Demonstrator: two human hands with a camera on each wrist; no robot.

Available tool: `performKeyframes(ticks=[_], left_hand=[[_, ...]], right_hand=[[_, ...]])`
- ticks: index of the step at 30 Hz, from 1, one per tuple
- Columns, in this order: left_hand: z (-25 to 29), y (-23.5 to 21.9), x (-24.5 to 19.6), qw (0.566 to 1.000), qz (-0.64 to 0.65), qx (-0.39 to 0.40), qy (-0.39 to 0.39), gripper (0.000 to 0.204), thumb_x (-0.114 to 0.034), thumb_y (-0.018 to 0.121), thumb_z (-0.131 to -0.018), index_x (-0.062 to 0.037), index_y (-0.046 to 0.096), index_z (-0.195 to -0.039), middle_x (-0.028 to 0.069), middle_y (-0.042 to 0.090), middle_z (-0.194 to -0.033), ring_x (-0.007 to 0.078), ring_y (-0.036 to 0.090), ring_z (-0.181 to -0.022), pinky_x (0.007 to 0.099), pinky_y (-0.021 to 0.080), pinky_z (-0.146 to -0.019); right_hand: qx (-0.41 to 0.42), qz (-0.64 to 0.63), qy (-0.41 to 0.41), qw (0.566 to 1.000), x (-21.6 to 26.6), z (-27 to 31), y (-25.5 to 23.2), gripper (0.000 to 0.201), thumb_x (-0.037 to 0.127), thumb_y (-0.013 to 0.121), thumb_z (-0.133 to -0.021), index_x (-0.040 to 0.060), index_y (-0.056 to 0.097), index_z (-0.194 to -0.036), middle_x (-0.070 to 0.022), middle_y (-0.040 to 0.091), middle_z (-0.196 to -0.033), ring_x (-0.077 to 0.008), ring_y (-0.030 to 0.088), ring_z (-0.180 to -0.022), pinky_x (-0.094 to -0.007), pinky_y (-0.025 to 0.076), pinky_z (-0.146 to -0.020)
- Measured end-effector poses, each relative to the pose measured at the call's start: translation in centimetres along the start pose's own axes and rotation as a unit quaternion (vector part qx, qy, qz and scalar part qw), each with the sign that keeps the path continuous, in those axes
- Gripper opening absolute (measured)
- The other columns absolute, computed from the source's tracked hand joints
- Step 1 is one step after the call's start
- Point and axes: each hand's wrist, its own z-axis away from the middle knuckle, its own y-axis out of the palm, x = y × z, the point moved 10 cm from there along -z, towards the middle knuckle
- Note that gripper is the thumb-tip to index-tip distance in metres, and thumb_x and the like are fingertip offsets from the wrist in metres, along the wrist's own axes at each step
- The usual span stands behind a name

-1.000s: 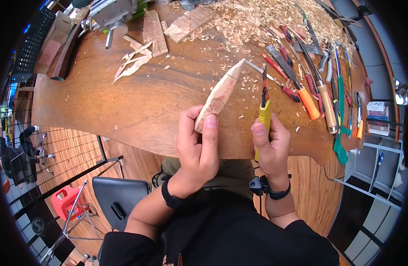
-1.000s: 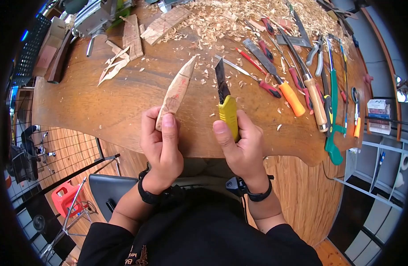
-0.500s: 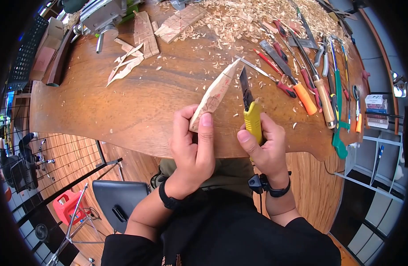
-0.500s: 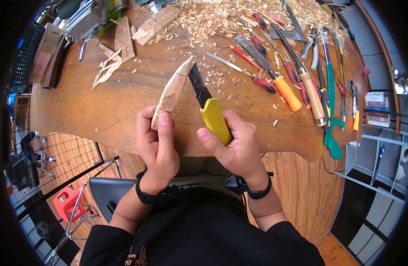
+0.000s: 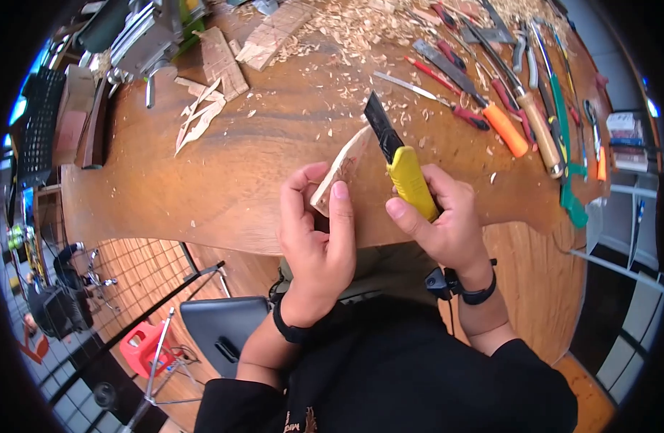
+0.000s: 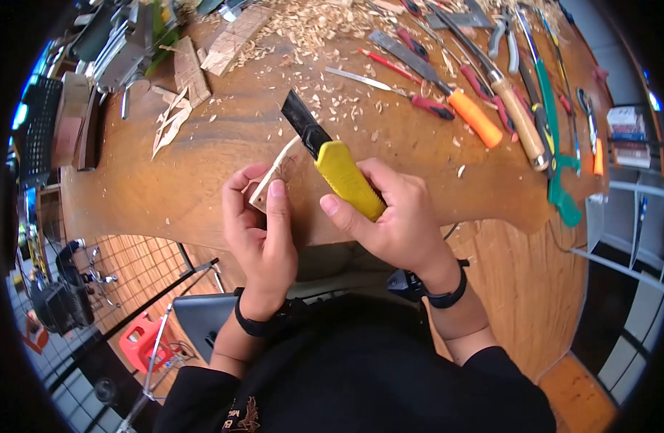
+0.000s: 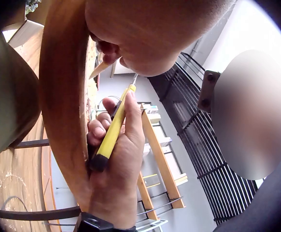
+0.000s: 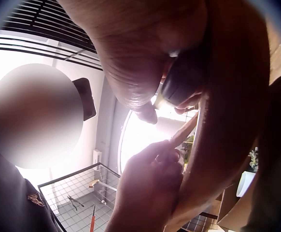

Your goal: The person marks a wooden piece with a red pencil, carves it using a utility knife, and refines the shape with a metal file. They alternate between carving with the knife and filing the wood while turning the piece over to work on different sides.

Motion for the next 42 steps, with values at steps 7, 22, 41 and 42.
performKeyframes(ticks=[7,22,41,42], left_hand=[[-0.2,-1.0,-1.4,0.966,-0.257,0.017,0.031,0.017,-0.010,0.070,-0.094,0.0001,0.064,-0.106,0.0129,0.065,-0.090,0.0241,0.064,-0.079,0.0328,0.051,-0.070],[0.1,-1.7,-3.2,0.919,-0.315,0.001,0.237,0.039,-0.018,0.087,-0.075,-0.0038,0.069,-0.106,0.0132,0.062,-0.095,0.0301,0.061,-0.081,0.0376,0.050,-0.070],[0.8,0.4,-2.7,0.886,-0.365,0.078,0.276,0.033,-0.017,0.082,-0.080,-0.0043,0.071,-0.108,0.0078,0.064,-0.087,0.0245,0.060,-0.070,0.0351,0.047,-0.062],[0.9,0.4,-2.8,0.882,-0.370,0.075,0.282,0.032,-0.016,0.081,-0.082,-0.0033,0.070,-0.109,0.0071,0.064,-0.083,0.0239,0.060,-0.067,0.0339,0.046,-0.059]], right_hand=[[-0.007,0.017,-0.002,1.000,0.3,0.0,0.1,0.035,0.033,0.081,-0.086,0.0020,0.067,-0.092,-0.0094,0.059,-0.064,-0.0206,0.061,-0.054,-0.0333,0.047,-0.055],[-0.021,0.121,-0.001,0.992,1.1,-0.2,0.8,0.034,0.031,0.083,-0.085,0.0017,0.068,-0.095,-0.0093,0.061,-0.066,-0.0207,0.063,-0.056,-0.0328,0.048,-0.055],[-0.069,0.109,-0.035,0.991,1.8,-1.9,1.3,0.030,0.027,0.083,-0.084,0.0014,0.069,-0.091,-0.0125,0.066,-0.069,-0.0244,0.068,-0.059,-0.0320,0.050,-0.055],[-0.059,0.118,-0.040,0.990,2.0,-2.1,1.4,0.031,0.028,0.083,-0.084,0.0013,0.069,-0.092,-0.0133,0.066,-0.070,-0.0253,0.069,-0.061,-0.0325,0.051,-0.056]])
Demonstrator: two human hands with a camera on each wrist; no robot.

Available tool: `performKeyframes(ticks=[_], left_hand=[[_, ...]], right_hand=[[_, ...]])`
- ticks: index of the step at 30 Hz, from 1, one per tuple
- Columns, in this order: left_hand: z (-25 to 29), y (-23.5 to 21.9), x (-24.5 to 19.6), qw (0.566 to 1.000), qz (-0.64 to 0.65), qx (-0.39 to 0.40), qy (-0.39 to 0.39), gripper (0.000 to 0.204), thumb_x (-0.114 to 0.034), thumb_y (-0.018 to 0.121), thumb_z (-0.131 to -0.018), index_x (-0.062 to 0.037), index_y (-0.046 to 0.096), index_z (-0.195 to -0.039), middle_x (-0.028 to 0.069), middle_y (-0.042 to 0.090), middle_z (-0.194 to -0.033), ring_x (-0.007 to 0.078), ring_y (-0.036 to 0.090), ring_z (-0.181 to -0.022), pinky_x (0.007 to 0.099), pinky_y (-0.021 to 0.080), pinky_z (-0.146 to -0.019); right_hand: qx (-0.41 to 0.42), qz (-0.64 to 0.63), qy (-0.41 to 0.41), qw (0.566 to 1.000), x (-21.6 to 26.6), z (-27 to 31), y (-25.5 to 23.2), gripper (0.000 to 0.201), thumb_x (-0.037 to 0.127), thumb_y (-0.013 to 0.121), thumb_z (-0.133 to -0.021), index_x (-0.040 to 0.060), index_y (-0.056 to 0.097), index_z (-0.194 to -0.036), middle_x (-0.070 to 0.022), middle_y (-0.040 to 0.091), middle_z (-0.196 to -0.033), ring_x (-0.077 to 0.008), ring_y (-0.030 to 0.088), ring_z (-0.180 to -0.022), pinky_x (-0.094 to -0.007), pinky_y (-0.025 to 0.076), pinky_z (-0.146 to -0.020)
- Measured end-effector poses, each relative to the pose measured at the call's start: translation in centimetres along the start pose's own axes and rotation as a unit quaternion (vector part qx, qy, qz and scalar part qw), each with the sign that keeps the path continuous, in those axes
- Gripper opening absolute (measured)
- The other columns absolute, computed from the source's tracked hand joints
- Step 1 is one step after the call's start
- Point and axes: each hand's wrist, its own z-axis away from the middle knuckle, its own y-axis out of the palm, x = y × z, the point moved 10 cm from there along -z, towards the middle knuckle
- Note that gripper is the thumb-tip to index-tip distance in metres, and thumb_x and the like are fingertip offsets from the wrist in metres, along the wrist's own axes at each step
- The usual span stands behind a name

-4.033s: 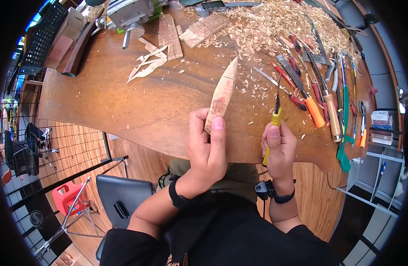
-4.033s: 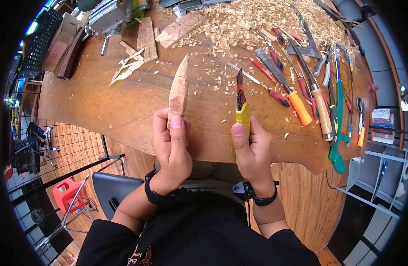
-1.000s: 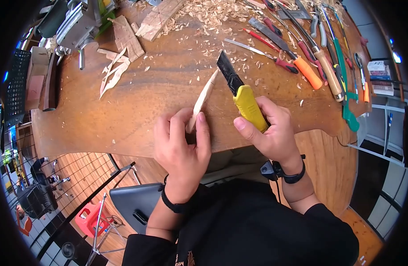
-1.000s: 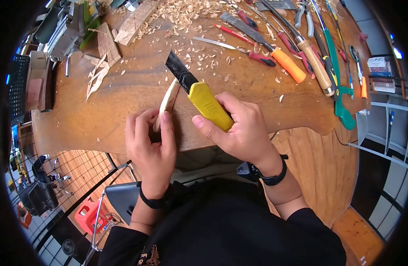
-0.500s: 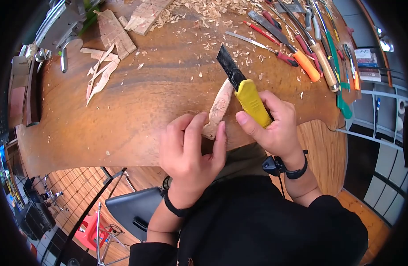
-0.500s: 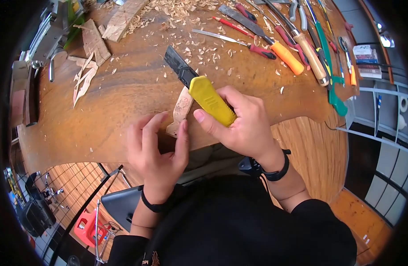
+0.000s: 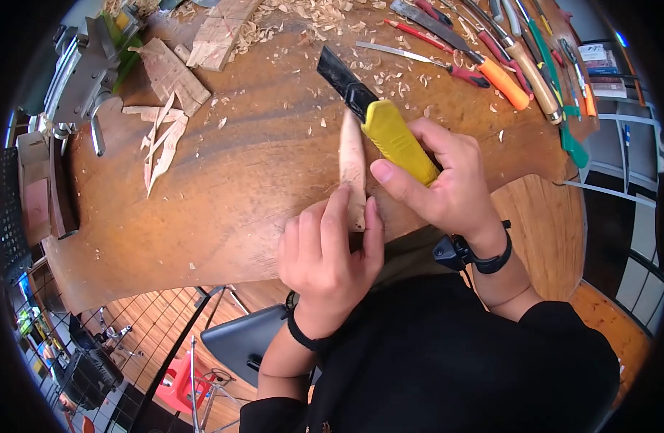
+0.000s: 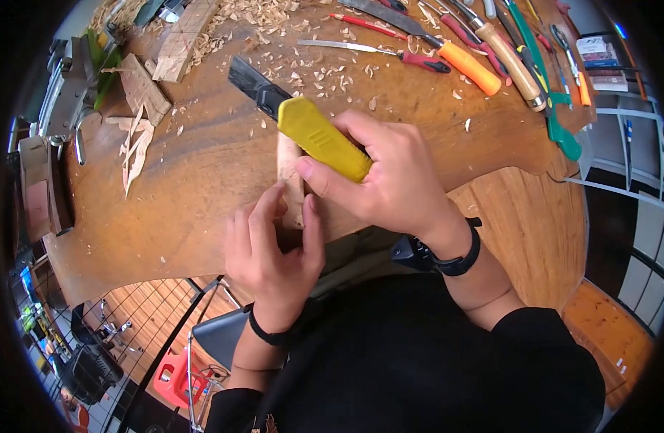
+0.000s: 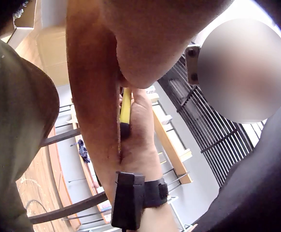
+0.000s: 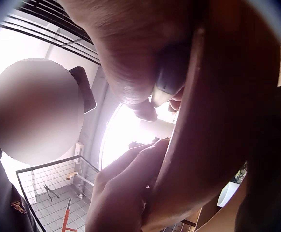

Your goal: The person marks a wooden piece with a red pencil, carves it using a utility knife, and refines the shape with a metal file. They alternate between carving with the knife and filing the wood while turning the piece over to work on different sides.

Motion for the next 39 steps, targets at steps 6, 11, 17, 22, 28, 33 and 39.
performKeyframes(ticks=[6,11,17,22,28,33,39], left_hand=[[0.2,-0.1,0.3,0.999,0.031,-0.010,-0.021,0.024,-0.007,0.072,-0.088,0.0026,0.068,-0.111,0.0093,0.064,-0.077,0.0237,0.058,-0.061,0.0337,0.045,-0.055],[0.6,-0.3,0.6,0.997,0.035,-0.030,-0.056,0.020,0.001,0.068,-0.091,0.0049,0.068,-0.111,0.0134,0.068,-0.083,0.0255,0.059,-0.063,0.0346,0.047,-0.057],[0.1,0.0,1.2,0.991,0.009,-0.020,-0.130,0.017,0.003,0.065,-0.094,0.0070,0.067,-0.110,0.0180,0.071,-0.093,0.0280,0.062,-0.067,0.0352,0.050,-0.061],[-0.1,0.0,1.0,0.993,0.004,-0.024,-0.115,0.014,0.000,0.060,-0.099,0.0068,0.066,-0.109,0.0195,0.070,-0.092,0.0301,0.066,-0.072,0.0363,0.053,-0.065],[0.5,0.2,1.7,0.987,0.019,-0.018,-0.162,0.012,0.001,0.058,-0.100,0.0071,0.066,-0.107,0.0188,0.070,-0.091,0.0299,0.066,-0.073,0.0358,0.053,-0.067],[-0.6,0.3,1.0,0.991,-0.009,0.015,-0.135,0.007,0.003,0.060,-0.098,0.0061,0.064,-0.103,0.0190,0.067,-0.092,0.0314,0.066,-0.079,0.0367,0.054,-0.069],[-0.5,-0.1,0.9,0.993,0.022,-0.014,-0.111,0.019,-0.003,0.072,-0.091,0.0055,0.065,-0.106,0.0197,0.066,-0.095,0.0314,0.065,-0.080,0.0368,0.054,-0.068]], right_hand=[[0.005,-0.021,-0.028,0.999,-0.4,0.0,0.4,0.032,0.030,0.082,-0.084,0.0023,0.067,-0.091,-0.0051,0.056,-0.064,-0.0130,0.054,-0.055,-0.0283,0.042,-0.053],[0.018,-0.013,-0.045,0.999,-0.1,0.0,0.4,0.032,0.032,0.081,-0.085,0.0048,0.068,-0.095,-0.0126,0.069,-0.073,-0.0308,0.070,-0.064,-0.0366,0.054,-0.056],[0.022,-0.039,-0.066,0.997,-0.2,0.4,0.4,0.031,0.031,0.081,-0.085,0.0050,0.067,-0.094,-0.0111,0.068,-0.073,-0.0286,0.070,-0.063,-0.0362,0.053,-0.054],[0.045,-0.057,-0.075,0.995,0.0,0.5,0.4,0.033,0.026,0.085,-0.082,0.0011,0.069,-0.096,-0.0113,0.069,-0.075,-0.0255,0.071,-0.064,-0.0330,0.054,-0.058],[0.067,-0.056,-0.103,0.991,0.4,0.5,0.7,0.032,0.030,0.081,-0.085,0.0040,0.064,-0.095,-0.0086,0.063,-0.071,-0.0272,0.067,-0.062,-0.0363,0.051,-0.053],[0.071,-0.060,-0.098,0.991,0.5,0.3,0.7,0.032,0.027,0.083,-0.084,0.0042,0.064,-0.095,-0.0097,0.066,-0.073,-0.0276,0.068,-0.062,-0.0363,0.052,-0.054],[0.059,-0.052,-0.083,0.993,0.5,0.2,0.7,0.030,0.024,0.084,-0.083,0.0041,0.066,-0.095,-0.0112,0.068,-0.076,-0.0282,0.070,-0.063,-0.0359,0.054,-0.055]])
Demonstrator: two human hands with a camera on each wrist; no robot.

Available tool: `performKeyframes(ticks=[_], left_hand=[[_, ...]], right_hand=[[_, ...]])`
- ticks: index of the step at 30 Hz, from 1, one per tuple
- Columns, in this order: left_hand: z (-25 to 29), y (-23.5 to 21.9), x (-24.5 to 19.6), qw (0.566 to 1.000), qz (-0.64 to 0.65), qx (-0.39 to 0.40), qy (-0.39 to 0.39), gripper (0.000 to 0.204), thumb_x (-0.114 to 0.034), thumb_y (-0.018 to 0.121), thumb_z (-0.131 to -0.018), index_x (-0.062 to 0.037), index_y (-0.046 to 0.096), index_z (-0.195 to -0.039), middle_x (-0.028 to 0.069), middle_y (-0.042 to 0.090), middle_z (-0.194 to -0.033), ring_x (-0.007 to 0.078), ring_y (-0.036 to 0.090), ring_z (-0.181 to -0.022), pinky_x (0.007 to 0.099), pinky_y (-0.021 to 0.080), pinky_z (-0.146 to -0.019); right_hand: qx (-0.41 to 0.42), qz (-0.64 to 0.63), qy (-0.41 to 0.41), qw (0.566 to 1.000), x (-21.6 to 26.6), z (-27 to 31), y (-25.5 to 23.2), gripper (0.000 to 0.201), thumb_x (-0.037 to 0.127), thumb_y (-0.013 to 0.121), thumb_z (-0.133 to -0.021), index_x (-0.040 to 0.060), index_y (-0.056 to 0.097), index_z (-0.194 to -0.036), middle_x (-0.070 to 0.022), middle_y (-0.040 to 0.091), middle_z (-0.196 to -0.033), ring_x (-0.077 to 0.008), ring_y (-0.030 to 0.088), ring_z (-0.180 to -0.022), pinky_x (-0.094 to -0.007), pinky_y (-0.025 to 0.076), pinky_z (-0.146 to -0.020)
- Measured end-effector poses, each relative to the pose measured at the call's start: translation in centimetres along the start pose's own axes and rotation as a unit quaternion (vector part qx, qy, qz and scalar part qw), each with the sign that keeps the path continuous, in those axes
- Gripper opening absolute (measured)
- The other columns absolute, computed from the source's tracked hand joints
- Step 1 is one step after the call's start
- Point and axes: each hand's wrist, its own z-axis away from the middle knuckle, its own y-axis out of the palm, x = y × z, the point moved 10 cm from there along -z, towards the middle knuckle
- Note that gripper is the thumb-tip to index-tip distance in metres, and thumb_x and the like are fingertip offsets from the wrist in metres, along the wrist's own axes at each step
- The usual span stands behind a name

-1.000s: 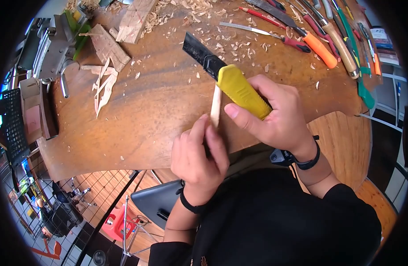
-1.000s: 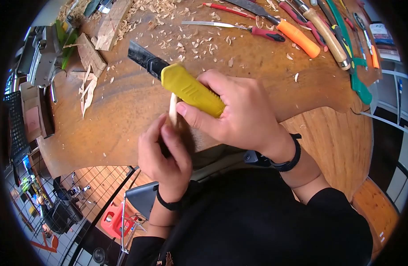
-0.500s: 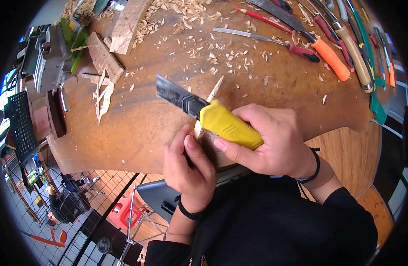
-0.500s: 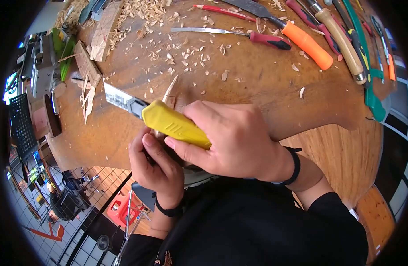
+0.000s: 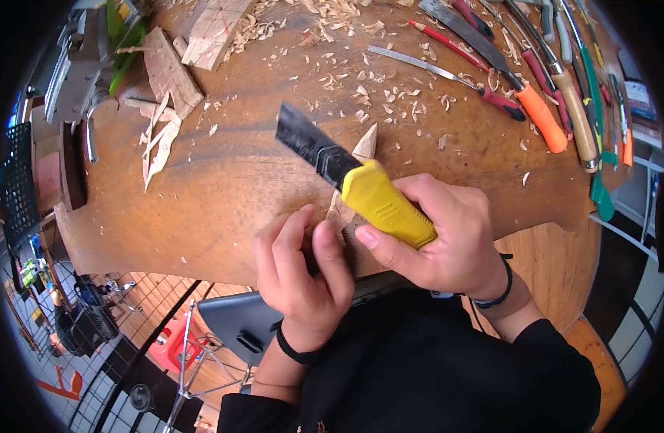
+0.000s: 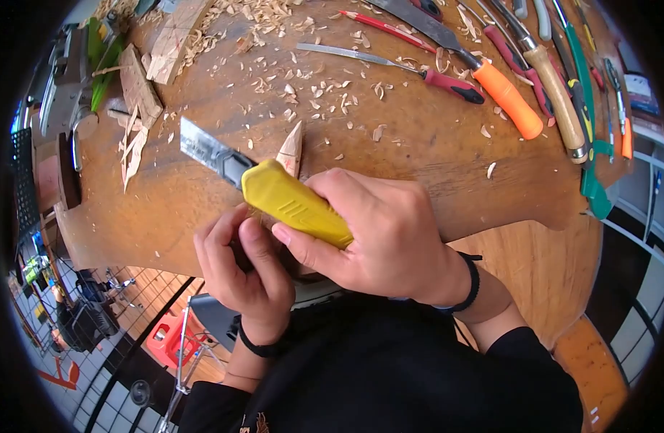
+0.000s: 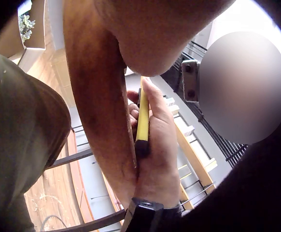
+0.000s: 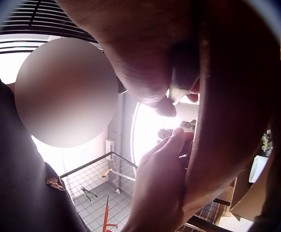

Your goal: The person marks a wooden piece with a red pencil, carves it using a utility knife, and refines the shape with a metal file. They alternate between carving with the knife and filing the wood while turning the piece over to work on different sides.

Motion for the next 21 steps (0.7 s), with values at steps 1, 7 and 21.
performKeyframes(ticks=[1,7,21], left_hand=[[0.0,-0.2,0.0,1.000,0.005,-0.008,-0.005,0.019,-0.003,0.072,-0.091,0.0055,0.065,-0.106,0.0197,0.066,-0.095,0.0314,0.065,-0.080,0.0368,0.054,-0.068],[-0.1,0.2,-0.2,1.000,0.009,0.008,0.027,0.040,-0.012,0.086,-0.076,0.0027,0.068,-0.109,0.0159,0.064,-0.095,0.0304,0.063,-0.078,0.0364,0.053,-0.066],[0.4,-0.7,0.0,0.996,0.009,-0.042,0.080,0.027,-0.014,0.081,-0.081,0.0009,0.072,-0.103,0.0064,0.062,-0.088,0.0208,0.060,-0.070,0.0313,0.048,-0.058]], right_hand=[[-0.001,0.007,0.005,1.000,0.0,0.0,-0.1,0.030,0.024,0.084,-0.083,0.0037,0.066,-0.096,-0.0113,0.069,-0.076,-0.0280,0.070,-0.063,-0.0355,0.054,-0.056],[0.013,0.029,0.052,0.998,-0.1,0.4,-0.2,0.034,0.023,0.084,-0.084,0.0002,0.067,-0.103,-0.0127,0.071,-0.079,-0.0278,0.073,-0.068,-0.0330,0.055,-0.058],[0.215,0.259,0.126,0.933,0.5,2.8,-0.1,0.037,0.038,0.073,-0.093,0.0036,0.063,-0.100,-0.0190,0.068,-0.074,-0.0412,0.068,-0.069,-0.0466,0.053,-0.061]])
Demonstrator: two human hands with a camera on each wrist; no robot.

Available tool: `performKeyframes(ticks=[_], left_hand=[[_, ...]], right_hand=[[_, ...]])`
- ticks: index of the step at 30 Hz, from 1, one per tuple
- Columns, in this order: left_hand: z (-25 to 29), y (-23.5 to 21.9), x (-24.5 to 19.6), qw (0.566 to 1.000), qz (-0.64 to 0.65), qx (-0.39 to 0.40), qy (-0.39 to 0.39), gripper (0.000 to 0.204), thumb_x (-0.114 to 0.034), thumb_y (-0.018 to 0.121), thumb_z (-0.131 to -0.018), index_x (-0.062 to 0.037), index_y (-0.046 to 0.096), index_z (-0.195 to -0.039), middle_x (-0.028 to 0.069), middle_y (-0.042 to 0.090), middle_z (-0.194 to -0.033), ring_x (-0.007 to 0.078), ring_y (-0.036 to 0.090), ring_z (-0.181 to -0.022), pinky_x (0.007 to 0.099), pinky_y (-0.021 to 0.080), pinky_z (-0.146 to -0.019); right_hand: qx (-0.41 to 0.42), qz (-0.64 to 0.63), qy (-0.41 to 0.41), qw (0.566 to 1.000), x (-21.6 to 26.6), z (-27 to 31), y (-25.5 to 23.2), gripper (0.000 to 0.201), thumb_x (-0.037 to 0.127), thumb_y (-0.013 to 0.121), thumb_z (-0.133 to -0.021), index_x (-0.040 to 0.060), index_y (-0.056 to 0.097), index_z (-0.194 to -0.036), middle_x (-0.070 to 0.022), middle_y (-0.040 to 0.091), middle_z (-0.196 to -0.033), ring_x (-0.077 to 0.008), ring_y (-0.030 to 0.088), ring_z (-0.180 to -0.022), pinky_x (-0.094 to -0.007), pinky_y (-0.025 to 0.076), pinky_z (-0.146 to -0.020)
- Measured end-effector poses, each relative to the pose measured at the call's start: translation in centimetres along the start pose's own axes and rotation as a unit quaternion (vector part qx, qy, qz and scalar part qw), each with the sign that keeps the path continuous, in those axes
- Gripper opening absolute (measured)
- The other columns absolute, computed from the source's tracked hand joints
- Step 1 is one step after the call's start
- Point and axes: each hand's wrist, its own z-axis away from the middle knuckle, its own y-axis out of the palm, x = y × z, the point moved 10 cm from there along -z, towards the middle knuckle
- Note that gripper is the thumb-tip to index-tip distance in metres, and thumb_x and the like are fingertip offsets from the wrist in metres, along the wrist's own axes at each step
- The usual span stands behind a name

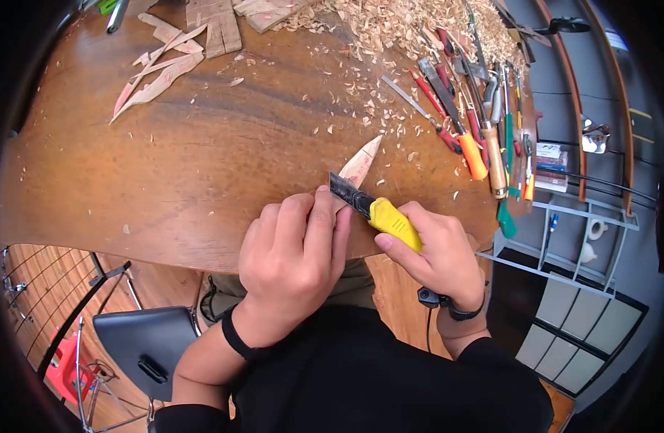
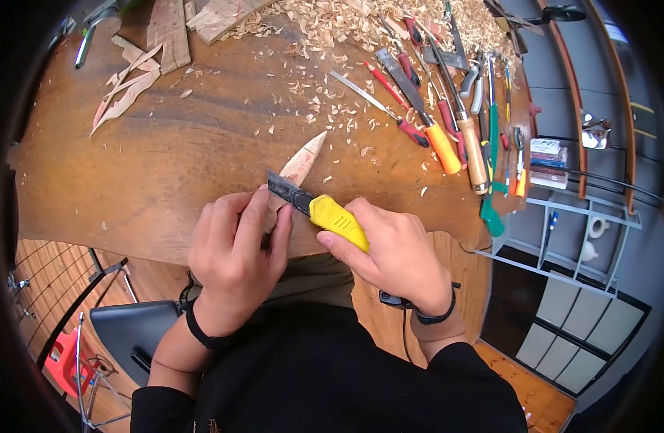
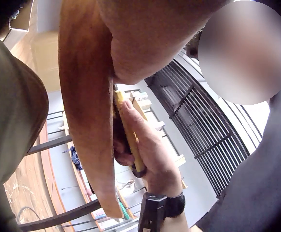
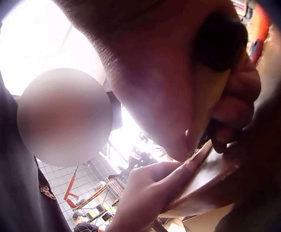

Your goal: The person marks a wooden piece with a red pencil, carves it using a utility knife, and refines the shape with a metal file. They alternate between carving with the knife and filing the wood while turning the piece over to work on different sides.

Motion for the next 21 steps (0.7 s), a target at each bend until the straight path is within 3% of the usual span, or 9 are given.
performKeyframes(ticks=[8,11,18,21], left_hand=[[0.4,0.2,0.1,1.000,-0.005,0.000,0.015,0.024,-0.018,0.077,-0.083,0.0007,0.072,-0.099,0.0046,0.060,-0.082,0.0178,0.056,-0.066,0.0303,0.041,-0.054],[0.3,0.3,0.3,0.999,0.018,0.040,-0.019,0.029,-0.011,0.083,-0.075,-0.0001,0.072,-0.099,0.0075,0.062,-0.083,0.0240,0.060,-0.070,0.0350,0.045,-0.057],[0.2,0.7,0.4,0.998,0.027,0.058,-0.017,0.027,-0.010,0.083,-0.075,0.0006,0.072,-0.097,0.0078,0.061,-0.082,0.0242,0.059,-0.070,0.0350,0.045,-0.057],[0.2,0.5,0.1,1.000,0.007,0.022,0.014,0.021,-0.016,0.076,-0.084,0.0013,0.072,-0.094,0.0037,0.058,-0.078,0.0168,0.054,-0.066,0.0300,0.038,-0.053]], right_hand=[[0.051,0.056,0.039,0.996,0.9,0.4,0.2,0.041,0.041,0.069,-0.096,0.0023,0.058,-0.095,-0.0215,0.065,-0.071,-0.0442,0.066,-0.068,-0.0497,0.052,-0.060],[0.083,0.057,0.059,0.993,0.6,0.7,0.5,0.038,0.038,0.066,-0.098,0.0015,0.058,-0.096,-0.0216,0.063,-0.069,-0.0451,0.065,-0.068,-0.0494,0.049,-0.060],[0.107,0.053,0.076,0.990,0.8,0.2,0.9,0.042,0.040,0.063,-0.100,0.0002,0.054,-0.091,-0.0234,0.062,-0.064,-0.0472,0.064,-0.064,-0.0534,0.050,-0.059],[0.096,0.071,0.071,0.990,1.2,-0.6,1.0,0.042,0.040,0.063,-0.099,0.0005,0.054,-0.089,-0.0229,0.062,-0.064,-0.0471,0.063,-0.062,-0.0536,0.050,-0.058]])
